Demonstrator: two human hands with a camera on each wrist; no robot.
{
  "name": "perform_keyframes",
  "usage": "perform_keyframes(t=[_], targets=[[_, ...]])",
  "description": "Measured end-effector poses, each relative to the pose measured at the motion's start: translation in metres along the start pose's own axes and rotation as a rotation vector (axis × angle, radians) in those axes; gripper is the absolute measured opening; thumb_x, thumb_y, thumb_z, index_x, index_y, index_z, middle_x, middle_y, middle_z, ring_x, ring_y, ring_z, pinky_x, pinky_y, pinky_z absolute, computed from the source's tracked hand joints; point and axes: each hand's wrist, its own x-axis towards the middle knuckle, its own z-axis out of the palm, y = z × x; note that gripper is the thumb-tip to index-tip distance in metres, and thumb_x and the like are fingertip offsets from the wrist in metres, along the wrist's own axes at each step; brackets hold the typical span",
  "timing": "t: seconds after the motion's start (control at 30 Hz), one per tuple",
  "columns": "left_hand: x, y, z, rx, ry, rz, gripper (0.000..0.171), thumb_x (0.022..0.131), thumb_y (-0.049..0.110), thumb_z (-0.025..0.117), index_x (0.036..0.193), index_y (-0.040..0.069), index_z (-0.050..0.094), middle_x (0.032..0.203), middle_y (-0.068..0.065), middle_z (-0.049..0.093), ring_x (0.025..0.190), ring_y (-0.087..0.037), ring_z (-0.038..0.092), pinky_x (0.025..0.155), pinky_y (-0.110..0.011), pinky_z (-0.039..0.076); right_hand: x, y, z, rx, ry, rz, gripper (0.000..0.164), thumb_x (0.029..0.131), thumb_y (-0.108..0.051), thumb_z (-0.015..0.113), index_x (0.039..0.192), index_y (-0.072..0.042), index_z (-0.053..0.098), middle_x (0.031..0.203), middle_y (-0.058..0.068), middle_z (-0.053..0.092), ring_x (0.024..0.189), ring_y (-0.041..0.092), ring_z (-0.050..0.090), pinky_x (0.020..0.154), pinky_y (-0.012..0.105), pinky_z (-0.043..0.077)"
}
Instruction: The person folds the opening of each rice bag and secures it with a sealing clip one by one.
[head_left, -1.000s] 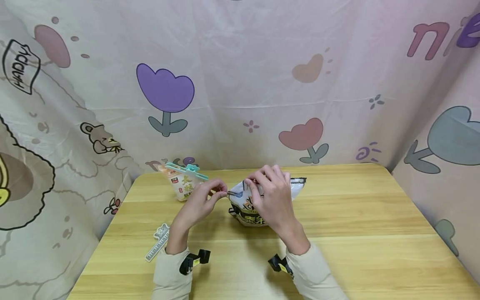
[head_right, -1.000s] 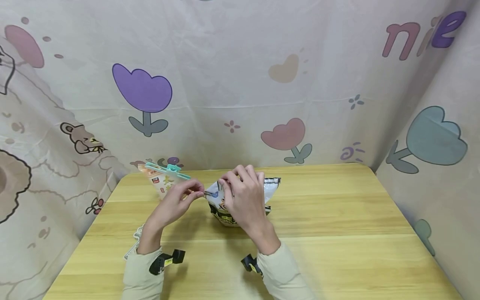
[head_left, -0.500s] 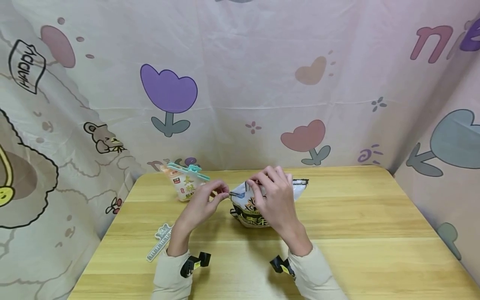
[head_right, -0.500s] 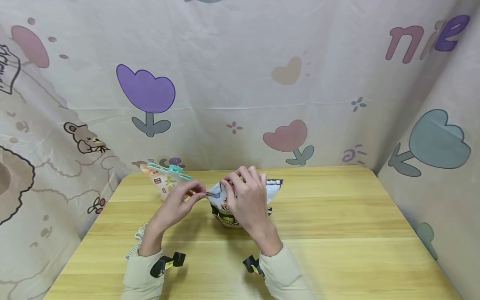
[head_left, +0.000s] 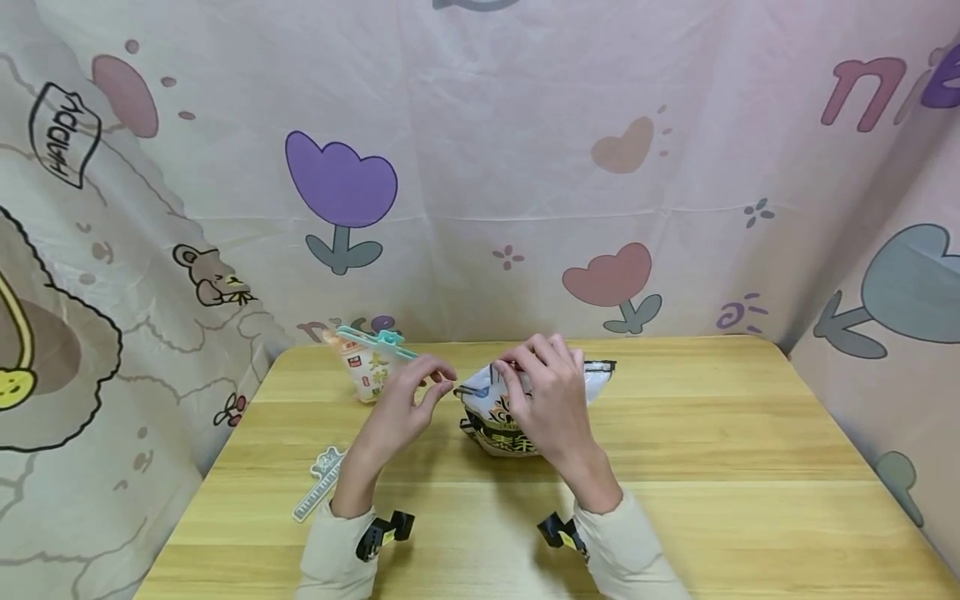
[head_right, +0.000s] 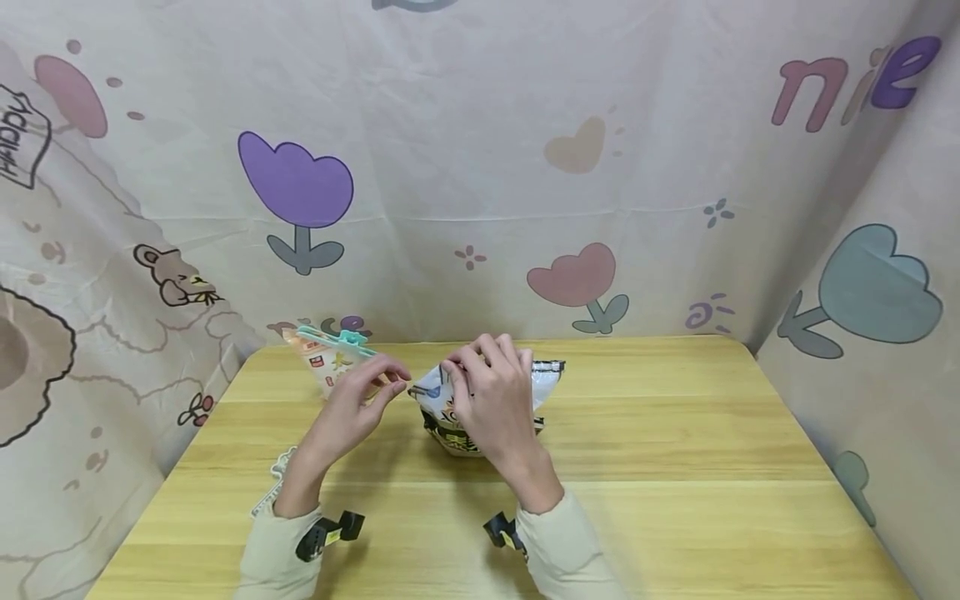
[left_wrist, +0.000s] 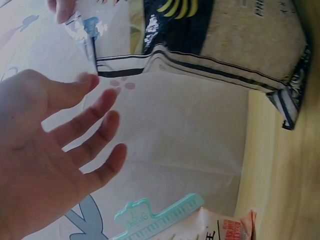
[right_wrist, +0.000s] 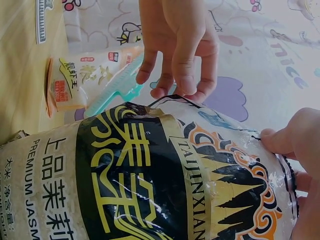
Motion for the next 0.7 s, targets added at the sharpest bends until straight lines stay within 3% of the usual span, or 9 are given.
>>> perform_keyframes(t=[0.1,0.33,0.5,0.7], targets=[[-0.002,0.0,0.001,0.036,0.031,0.006,0.009,0.092,0.009,0.061,0.1,0.011,0.064,0.098,0.004,0.062,0.092,-0.017,0.056,0.082,-0.042,0.045,0.0,0.0,0.001,0.001,0.001,-0.005,0.009,0.089,-0.024,0.066,0.084,-0.016,0.069,0.081,-0.007,0.055,0.075,0.015,0.042,0.069,0.036,0.026],[-0.008,-0.003,-0.001,0.115,-0.011,-0.005,0.011,0.096,0.018,0.056,0.106,0.016,0.062,0.107,0.003,0.061,0.101,-0.017,0.055,0.088,-0.038,0.045,-0.001,-0.001,0.002,0.01,-0.005,-0.001,0.009,0.089,-0.023,0.066,0.084,-0.016,0.069,0.081,-0.007,0.056,0.076,0.015,0.043,0.07,0.035,0.027],[-0.015,-0.005,-0.005,0.16,-0.004,-0.015,0.018,0.096,0.021,0.056,0.112,0.016,0.062,0.115,0.003,0.059,0.107,-0.017,0.054,0.09,-0.039,0.045,-0.002,-0.001,0.001,0.012,-0.007,0.006,0.009,0.089,-0.023,0.066,0.085,-0.016,0.069,0.082,-0.007,0.056,0.077,0.015,0.043,0.071,0.036,0.027],[-0.018,-0.009,-0.012,0.185,0.02,0.019,0.019,0.097,0.022,0.054,0.114,0.016,0.062,0.116,0.0,0.06,0.109,-0.019,0.054,0.089,-0.041,0.046,-0.003,0.001,-0.001,0.01,0.01,0.014,0.01,0.088,-0.023,0.066,0.085,-0.015,0.07,0.082,-0.006,0.057,0.076,0.015,0.044,0.071,0.036,0.028]])
